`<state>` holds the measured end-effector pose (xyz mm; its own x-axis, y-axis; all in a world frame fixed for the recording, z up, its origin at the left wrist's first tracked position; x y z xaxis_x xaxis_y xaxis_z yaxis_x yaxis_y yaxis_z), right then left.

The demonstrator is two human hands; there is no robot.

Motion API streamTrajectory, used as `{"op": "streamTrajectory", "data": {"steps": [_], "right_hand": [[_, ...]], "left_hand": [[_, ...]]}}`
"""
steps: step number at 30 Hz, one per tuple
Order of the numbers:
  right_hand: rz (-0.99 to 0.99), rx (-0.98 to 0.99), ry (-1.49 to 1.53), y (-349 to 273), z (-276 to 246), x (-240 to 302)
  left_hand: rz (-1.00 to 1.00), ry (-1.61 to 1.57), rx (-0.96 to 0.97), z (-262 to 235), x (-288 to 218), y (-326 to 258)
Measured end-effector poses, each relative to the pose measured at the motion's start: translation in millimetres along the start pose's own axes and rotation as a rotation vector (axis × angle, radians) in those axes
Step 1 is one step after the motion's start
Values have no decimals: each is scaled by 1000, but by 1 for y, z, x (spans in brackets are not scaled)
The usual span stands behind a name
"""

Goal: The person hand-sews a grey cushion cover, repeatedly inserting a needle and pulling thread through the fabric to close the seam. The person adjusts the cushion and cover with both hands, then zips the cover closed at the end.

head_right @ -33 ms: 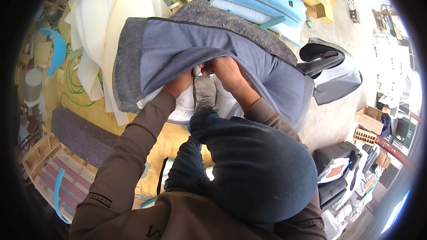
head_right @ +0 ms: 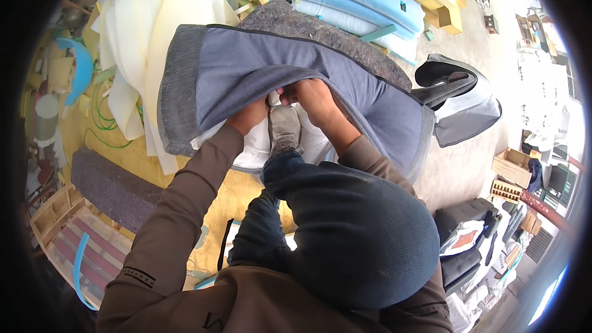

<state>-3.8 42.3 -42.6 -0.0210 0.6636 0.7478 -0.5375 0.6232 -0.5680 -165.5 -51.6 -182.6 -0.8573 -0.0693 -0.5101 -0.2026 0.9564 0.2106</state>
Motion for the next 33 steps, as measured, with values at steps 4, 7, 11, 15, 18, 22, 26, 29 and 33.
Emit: {"op": "streamTrajectory", "data": {"steps": [4,7,11,15,18,22,26,29,33], "right_hand": [[-49,34,7,0,2,-5],[-47,11,-18,-2,1,-12],[-66,4,-33,-6,2,-20],[-98,-19,-61,-14,5,-23],[-116,-39,-103,-24,11,-26],[-239,2,35,-46,21,-27],[-412,95,-640,-65,28,-15],[-346,97,-594,-63,26,-11],[-239,88,-77,-50,23,-20]], "left_hand": [[106,19,94,-5,2,-2],[76,-17,169,-14,-3,-8],[8,-48,202,-34,-19,-20],[-84,-192,171,-58,-31,-50],[-62,-185,205,-60,-32,-59],[1,-18,233,-53,-22,-47],[-31,-89,332,-52,-18,-46],[-6,-5,282,-56,-21,-50],[23,-60,239,-50,-19,-47]]}}
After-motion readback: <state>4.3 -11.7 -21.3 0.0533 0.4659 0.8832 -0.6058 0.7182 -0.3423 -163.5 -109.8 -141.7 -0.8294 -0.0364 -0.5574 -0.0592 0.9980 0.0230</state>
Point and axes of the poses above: each hand's wrist, its own y-axis towards the middle knuckle, its own z-axis out of the palm, x = y × z, the point moved 3 cm from there along y, towards the middle knuckle, and after that the axes turned 9 degrees about y, right-handed, at the moved point
